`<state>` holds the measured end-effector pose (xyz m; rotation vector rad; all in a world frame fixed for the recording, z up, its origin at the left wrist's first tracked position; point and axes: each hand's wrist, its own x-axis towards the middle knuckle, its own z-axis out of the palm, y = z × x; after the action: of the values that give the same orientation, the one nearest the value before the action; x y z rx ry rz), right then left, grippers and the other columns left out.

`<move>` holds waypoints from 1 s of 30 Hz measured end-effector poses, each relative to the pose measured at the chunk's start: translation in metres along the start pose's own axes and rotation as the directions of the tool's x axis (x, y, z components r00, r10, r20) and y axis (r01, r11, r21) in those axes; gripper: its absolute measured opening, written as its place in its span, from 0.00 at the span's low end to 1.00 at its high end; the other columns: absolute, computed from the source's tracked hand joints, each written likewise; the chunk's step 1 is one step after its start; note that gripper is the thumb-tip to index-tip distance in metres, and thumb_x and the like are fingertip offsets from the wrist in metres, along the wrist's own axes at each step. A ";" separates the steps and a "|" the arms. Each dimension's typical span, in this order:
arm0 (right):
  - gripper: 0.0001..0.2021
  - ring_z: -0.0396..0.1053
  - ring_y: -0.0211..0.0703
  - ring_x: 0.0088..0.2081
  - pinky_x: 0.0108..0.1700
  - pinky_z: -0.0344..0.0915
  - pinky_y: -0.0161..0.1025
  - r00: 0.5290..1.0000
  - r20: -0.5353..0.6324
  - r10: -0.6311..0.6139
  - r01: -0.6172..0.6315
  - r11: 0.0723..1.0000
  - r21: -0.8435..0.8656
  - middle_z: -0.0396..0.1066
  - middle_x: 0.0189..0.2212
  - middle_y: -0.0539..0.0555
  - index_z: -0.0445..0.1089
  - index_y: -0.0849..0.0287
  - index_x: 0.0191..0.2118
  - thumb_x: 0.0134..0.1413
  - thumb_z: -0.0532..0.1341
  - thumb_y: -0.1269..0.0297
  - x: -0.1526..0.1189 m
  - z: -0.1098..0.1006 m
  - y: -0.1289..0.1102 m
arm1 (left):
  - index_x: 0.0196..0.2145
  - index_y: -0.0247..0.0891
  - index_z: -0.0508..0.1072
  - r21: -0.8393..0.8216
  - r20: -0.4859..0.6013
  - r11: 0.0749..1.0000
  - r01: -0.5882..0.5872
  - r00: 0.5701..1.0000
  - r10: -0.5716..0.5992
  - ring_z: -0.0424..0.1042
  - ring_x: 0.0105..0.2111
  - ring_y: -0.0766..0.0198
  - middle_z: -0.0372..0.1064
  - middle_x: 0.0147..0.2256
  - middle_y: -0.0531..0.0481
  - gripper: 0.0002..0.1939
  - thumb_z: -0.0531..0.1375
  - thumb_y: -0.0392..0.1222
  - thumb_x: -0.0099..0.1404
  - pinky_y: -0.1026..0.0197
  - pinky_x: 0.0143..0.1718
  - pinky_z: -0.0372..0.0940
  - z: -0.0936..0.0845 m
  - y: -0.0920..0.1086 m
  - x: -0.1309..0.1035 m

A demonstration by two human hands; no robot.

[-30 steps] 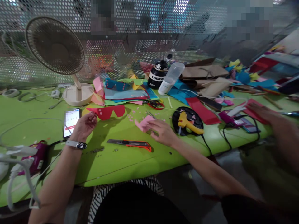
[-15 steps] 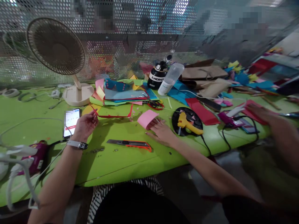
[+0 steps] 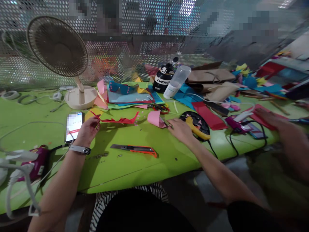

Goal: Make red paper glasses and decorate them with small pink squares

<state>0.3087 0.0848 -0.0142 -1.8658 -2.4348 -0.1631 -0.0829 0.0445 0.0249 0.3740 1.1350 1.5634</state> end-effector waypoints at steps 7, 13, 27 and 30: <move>0.14 0.69 0.52 0.45 0.42 0.62 0.40 0.999 0.053 0.006 -0.012 0.995 0.097 0.72 0.42 0.59 0.72 0.60 0.44 0.52 0.60 0.63 -0.001 -0.011 -0.003 | 0.21 0.32 0.71 0.003 -0.071 1.000 -0.016 0.997 0.017 0.65 0.22 0.73 0.67 0.22 0.53 0.04 0.60 0.27 0.47 0.72 0.19 0.58 -0.002 -0.001 0.003; 0.07 0.70 0.48 0.40 0.39 0.61 0.38 0.995 0.100 0.014 -0.023 0.996 0.090 0.73 0.36 0.58 0.73 0.61 0.36 0.52 0.58 0.69 0.002 -0.010 0.000 | 0.21 0.33 0.70 -0.023 -0.079 1.000 -0.004 0.997 0.003 0.67 0.23 0.71 0.67 0.21 0.53 0.04 0.59 0.28 0.49 0.70 0.19 0.59 -0.002 -0.002 0.004; 0.13 0.70 0.53 0.45 0.43 0.62 0.42 1.000 -0.019 0.016 -0.017 0.999 -0.046 0.74 0.43 0.63 0.69 0.64 0.47 0.59 0.54 0.71 0.006 -0.012 0.011 | 0.22 0.33 0.70 -0.020 -0.056 1.000 0.015 0.998 -0.017 0.68 0.22 0.71 0.69 0.21 0.53 0.02 0.59 0.30 0.49 0.70 0.19 0.57 -0.001 -0.002 0.003; 0.16 0.72 0.51 0.44 0.42 0.62 0.41 0.998 -0.057 0.032 -0.033 0.999 -0.008 0.74 0.45 0.63 0.70 0.62 0.49 0.62 0.49 0.71 0.008 -0.016 0.017 | 0.22 0.34 0.70 -0.015 -0.058 1.000 0.016 0.998 -0.017 0.68 0.22 0.71 0.69 0.21 0.53 0.02 0.60 0.30 0.49 0.70 0.20 0.58 -0.001 -0.002 0.003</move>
<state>0.3233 0.0945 0.0038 -1.8764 -2.3695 -0.2218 -0.0835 0.0463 0.0219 0.3110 1.1682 1.5759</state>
